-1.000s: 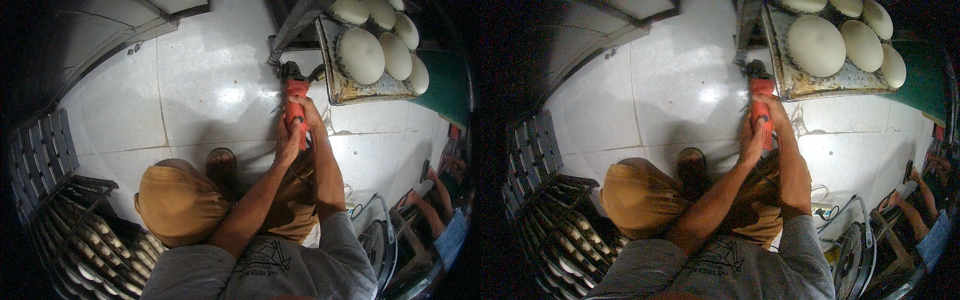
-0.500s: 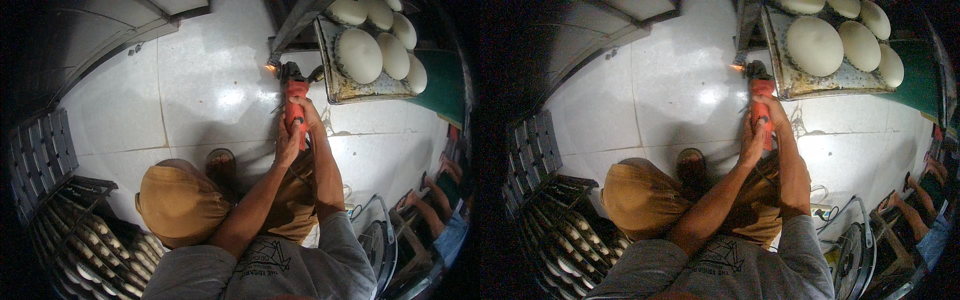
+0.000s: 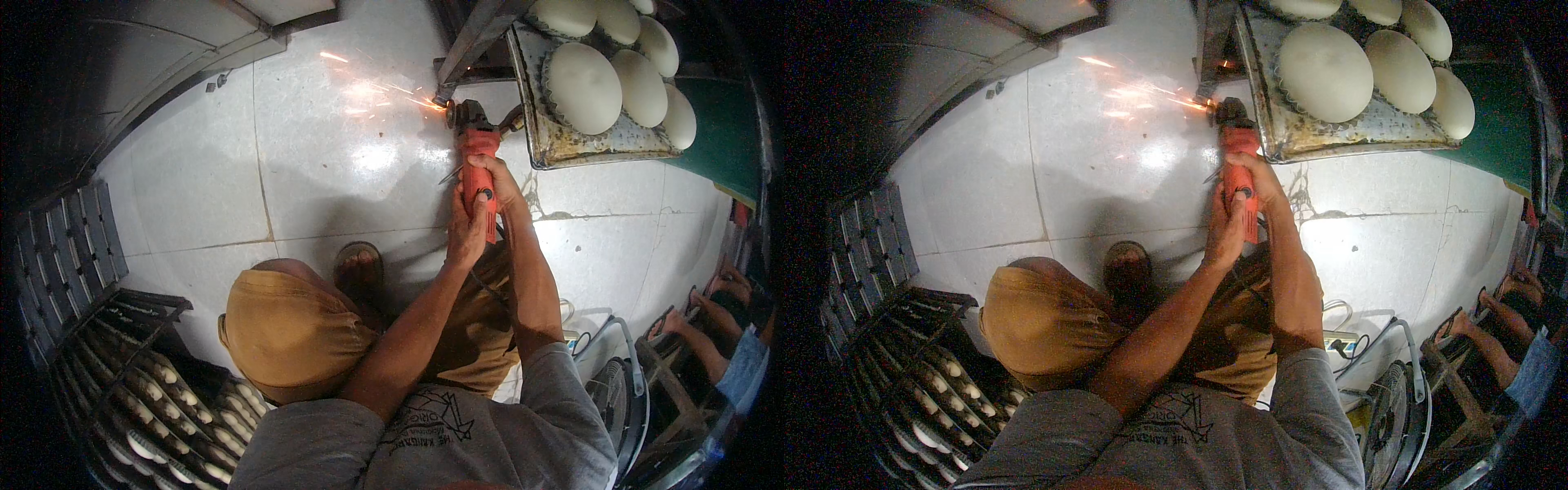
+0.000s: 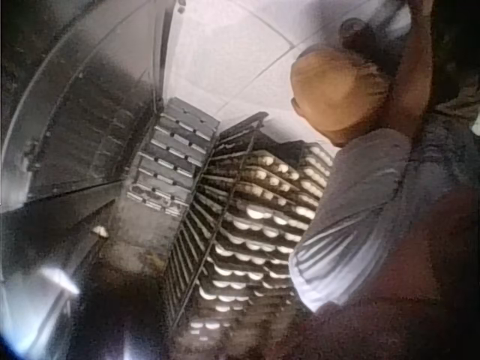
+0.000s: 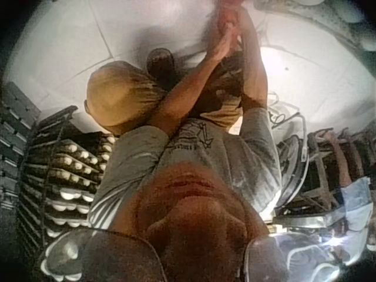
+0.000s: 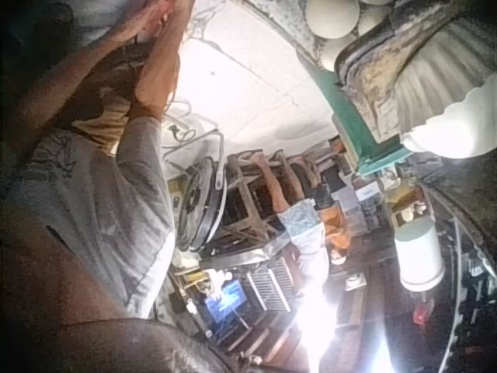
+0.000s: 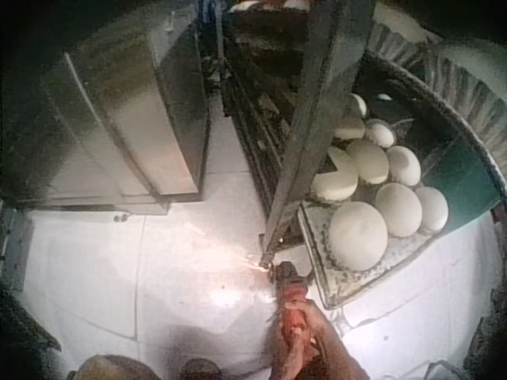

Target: The person uses an angle grinder to smooth metal parts, manipulates wire with pliers, and works with a screwdriver on equipment near an oven. They also move trays of dough and a mobile rack.

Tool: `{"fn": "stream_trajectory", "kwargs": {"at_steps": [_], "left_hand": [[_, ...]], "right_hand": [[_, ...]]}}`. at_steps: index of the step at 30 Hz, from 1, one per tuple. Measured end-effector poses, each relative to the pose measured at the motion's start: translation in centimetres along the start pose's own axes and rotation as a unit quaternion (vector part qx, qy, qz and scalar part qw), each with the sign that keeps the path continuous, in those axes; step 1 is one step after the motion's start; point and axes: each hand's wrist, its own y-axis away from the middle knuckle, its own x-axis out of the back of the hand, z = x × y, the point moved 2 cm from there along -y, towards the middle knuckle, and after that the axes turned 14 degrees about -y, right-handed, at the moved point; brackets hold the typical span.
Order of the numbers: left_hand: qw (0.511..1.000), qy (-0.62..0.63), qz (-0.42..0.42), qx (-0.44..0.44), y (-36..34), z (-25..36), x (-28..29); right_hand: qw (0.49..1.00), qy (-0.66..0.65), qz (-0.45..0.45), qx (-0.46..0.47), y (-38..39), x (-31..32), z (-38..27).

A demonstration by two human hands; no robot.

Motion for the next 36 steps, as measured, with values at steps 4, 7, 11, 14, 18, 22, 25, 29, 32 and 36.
{"fn": "stream_trajectory", "kwargs": {"at_steps": [4,7,11,14,18,22,25,29,32,36], "left_hand": [[1.0,0.002,-0.001,-0.002,-0.3,-0.5,-0.1],[1.0,0.006,-0.001,0.004,-0.3,-0.5,0.0],[1.0,-0.001,0.011,-0.002,-0.3,-0.5,-0.1],[1.0,0.002,0.011,-0.021,-0.7,-1.0,-0.2],[1.0,-0.004,0.013,-0.01,-0.5,-0.6,-0.1],[1.0,-0.008,0.023,-0.007,-0.5,-0.8,-0.2],[1.0,0.004,0.023,-0.01,-0.5,-0.8,-0.3],[1.0,-0.01,0.026,-0.013,-0.5,-1.0,-0.3],[1.0,0.002,0.013,-0.019,-0.1,0.4,0.0],[0.999,0.01,0.019,-0.026,-0.2,0.6,0.2]], "right_hand": [[1.0,0.006,-0.012,0.005,-0.1,0.0,0.0],[1.0,0.009,-0.002,0.007,-0.1,-0.3,0.0],[1.0,0.005,0.003,-0.001,0.4,-0.8,-0.3],[1.0,-0.006,-0.007,-0.011,-0.1,-0.2,0.0],[1.0,-0.011,-0.007,0.003,-0.1,-0.2,0.0],[1.0,-0.01,-0.003,-0.002,-0.3,-0.1,0.3],[1.0,-0.011,-0.001,-0.002,-0.3,-0.1,0.2],[1.0,-0.013,-0.008,0.002,-0.6,0.2,0.3],[1.0,-0.014,-0.007,0.009,-0.7,0.5,0.2],[1.0,-0.006,-0.009,0.018,-0.5,-0.1,0.2]]}}
